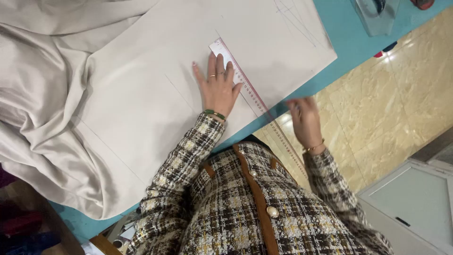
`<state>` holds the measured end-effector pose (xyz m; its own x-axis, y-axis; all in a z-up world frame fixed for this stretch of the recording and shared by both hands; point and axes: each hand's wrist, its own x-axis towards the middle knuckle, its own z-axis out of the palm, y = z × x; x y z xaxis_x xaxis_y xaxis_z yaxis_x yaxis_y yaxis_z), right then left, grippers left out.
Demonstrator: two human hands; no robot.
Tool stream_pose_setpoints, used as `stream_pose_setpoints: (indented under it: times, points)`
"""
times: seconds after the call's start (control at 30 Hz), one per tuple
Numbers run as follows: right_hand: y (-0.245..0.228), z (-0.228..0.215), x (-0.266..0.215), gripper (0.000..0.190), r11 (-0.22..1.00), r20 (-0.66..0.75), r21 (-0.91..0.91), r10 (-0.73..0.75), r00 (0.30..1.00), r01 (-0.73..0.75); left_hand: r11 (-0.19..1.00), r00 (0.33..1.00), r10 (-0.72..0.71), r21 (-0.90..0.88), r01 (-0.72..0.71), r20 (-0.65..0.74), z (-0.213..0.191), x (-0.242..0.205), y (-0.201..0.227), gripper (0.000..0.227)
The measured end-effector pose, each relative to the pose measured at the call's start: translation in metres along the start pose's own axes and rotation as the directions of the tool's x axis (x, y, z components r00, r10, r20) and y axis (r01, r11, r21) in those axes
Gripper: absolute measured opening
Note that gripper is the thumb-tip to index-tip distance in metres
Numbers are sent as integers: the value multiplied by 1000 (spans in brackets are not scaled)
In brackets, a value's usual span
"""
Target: The person measures and marks a large piece of light-colored fabric on a table using a ruler and a blue pen. They then use a pair of scissors to cut the fabric along the marked lines, creating a pattern piece.
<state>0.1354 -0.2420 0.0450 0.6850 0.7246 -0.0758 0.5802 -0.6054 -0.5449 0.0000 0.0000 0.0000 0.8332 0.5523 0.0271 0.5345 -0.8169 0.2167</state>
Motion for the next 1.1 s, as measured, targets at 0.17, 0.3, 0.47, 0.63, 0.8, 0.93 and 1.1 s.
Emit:
stream_pose_setpoints:
  times: [0.17,0.3,0.47,0.63,0.8,0.93,1.1]
  points:
    - [-114,-30,87,37,929,-83,282,-224,971,239,1000,999,-12,22,13,-50,12,14,11,78]
    - [-138,10,160,32,795,-29,528,-334,942,298,991,999,-40,124,40,-3,-2,24,4,97]
    - [-145,37,198,27,840,-12,392,-403,915,374,979,997,-51,199,40,51,-7,31,0,103]
    - [-144,51,210,27,864,52,297,-439,897,406,965,996,-42,262,20,79,-5,31,1,114]
    - [-146,52,214,26,900,118,263,-387,914,347,973,990,-63,228,32,128,11,34,1,109]
    - [-145,35,196,23,874,-140,-198,-473,870,443,976,992,-38,215,11,122,-1,32,-2,107]
    - [-138,-18,102,26,952,-69,40,-302,951,305,990,998,-42,137,35,49,12,35,-10,112]
